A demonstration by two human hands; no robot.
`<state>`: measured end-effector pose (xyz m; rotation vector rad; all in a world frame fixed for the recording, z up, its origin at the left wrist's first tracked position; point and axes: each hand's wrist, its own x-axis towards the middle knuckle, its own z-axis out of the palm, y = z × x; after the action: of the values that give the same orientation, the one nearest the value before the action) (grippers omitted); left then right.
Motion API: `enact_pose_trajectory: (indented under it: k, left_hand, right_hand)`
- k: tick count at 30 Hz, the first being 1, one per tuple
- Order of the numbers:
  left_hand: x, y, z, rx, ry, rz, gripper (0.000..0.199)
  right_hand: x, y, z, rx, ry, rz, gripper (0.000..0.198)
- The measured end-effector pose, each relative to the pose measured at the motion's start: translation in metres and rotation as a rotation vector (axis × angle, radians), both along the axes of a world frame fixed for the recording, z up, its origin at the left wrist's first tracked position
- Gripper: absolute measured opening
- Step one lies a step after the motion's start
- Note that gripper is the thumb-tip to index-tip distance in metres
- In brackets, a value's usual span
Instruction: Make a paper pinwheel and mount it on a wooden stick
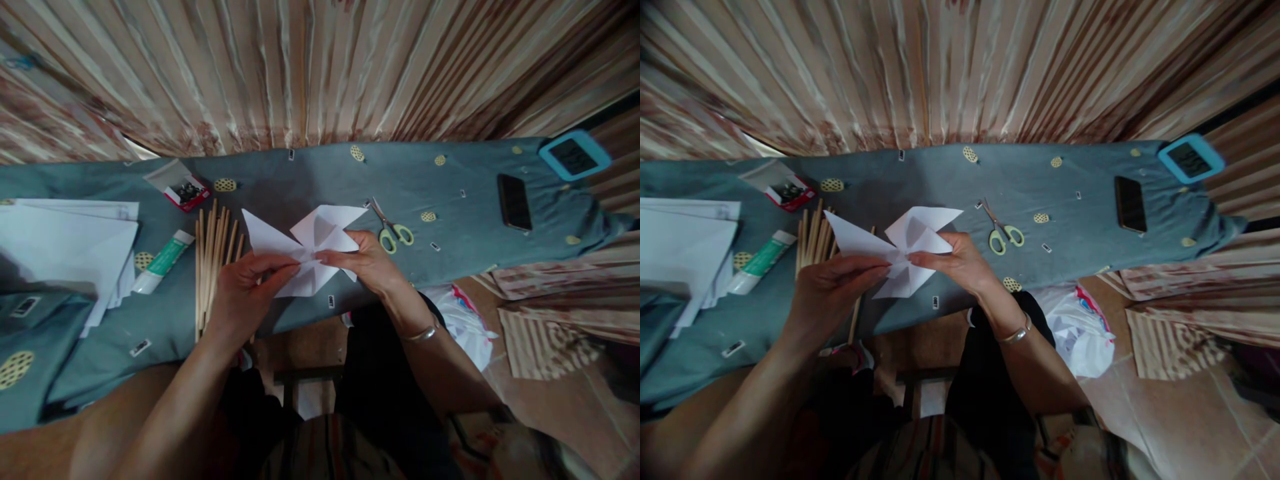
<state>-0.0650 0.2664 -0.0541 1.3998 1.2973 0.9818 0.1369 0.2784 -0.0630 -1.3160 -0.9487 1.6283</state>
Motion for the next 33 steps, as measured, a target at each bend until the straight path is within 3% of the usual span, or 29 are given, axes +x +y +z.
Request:
enact_pose_trajectory:
  k: [18,33]
  left_hand:
    - [0.0028,0.0021,-0.0064,0.014,0.073,0.041,0.013]
    - [0.0047,0.001,-0.0039,0.068,0.145,0.033,0.007]
  right_hand:
    - [0.0013,0.0,-0.0003,0.026,-0.071,0.041,0.028]
    - [-0.0011,-0.0009,0.0002,-0.001,-0.05,0.037,0.027]
